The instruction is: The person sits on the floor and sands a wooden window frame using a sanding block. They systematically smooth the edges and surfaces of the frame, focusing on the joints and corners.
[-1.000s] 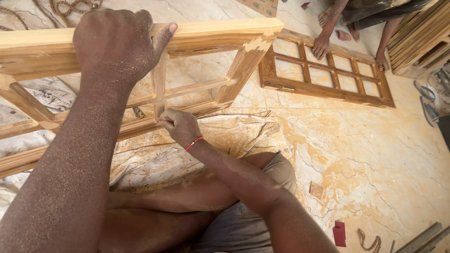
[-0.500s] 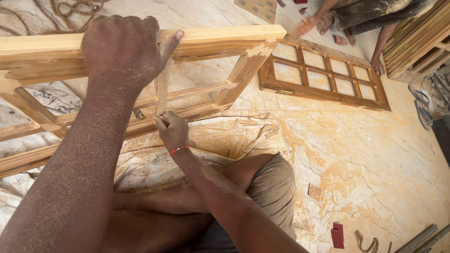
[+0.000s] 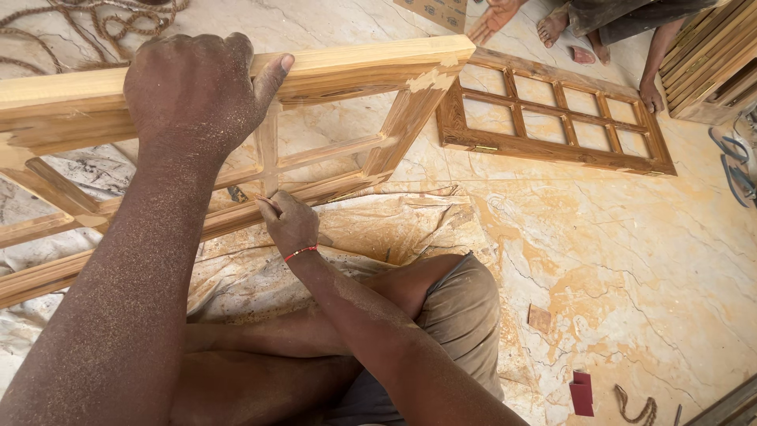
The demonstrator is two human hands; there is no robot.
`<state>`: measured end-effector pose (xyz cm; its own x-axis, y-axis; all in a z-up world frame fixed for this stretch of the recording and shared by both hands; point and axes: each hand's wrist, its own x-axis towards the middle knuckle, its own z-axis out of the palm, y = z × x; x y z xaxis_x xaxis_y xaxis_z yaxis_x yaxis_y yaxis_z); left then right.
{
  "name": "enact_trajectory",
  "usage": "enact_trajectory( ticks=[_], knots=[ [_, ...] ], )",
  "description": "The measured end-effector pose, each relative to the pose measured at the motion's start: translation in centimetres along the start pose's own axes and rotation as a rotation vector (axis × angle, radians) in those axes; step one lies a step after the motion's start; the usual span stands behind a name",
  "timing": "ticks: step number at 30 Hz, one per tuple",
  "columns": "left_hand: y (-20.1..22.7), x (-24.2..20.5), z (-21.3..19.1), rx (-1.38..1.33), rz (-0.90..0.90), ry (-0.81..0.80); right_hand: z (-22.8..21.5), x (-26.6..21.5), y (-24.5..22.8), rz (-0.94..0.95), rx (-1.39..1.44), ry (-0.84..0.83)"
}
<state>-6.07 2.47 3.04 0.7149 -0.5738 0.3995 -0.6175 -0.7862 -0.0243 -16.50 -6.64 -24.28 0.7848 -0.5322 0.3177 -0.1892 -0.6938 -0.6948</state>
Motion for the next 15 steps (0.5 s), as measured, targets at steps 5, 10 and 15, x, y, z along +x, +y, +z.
enact_trajectory(
  ticks=[5,10,15],
  knots=[
    [0.2,0.1,0.2,0.061,0.016,0.046,0.8,0.6,0.5,0.041,-0.145,-0.035],
    [0.1,0.1,0.3,0.077,0.011,-0.045,2.7,-0.4,1.0,0.025,-0.16,0.079],
    [0.3,-0.3,0.0,0.047,0.026,-0.007,2.6,-0.8,0.3,0.043,-0.151,0.085]
  ],
)
